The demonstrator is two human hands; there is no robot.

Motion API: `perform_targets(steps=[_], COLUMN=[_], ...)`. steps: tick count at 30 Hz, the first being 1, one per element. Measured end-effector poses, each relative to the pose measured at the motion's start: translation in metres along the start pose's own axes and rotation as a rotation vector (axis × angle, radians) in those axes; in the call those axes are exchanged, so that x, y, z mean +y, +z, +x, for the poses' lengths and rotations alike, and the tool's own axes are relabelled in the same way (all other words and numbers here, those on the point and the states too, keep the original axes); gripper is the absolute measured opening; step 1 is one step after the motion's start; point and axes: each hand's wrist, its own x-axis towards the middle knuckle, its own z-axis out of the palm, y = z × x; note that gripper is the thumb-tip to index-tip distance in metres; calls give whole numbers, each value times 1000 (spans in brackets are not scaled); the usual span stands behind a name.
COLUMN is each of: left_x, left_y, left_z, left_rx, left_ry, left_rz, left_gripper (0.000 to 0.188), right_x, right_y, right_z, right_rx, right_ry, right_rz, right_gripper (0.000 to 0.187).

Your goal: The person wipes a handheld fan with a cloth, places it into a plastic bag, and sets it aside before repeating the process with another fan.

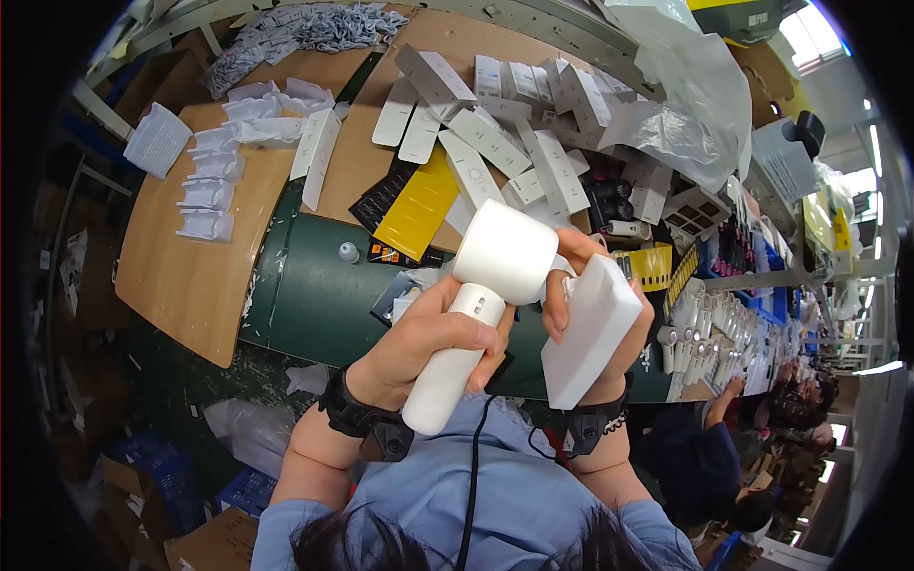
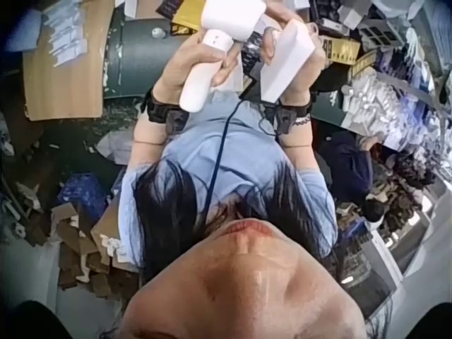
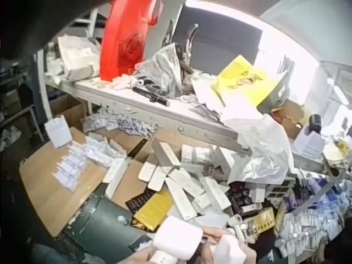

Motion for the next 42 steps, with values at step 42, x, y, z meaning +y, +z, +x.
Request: perform_targets(steps=[42], left_x=[9], left_y=[-21], left_z=[-1], left_rx=[-130], left_ry=[443], left_rz=[1335], left_gripper=[58], right_x=[17], right_y=[9], right_z=[-10], right_rx=[-94], right_ry=[-65], right_rz=[-163], right_gripper=[33])
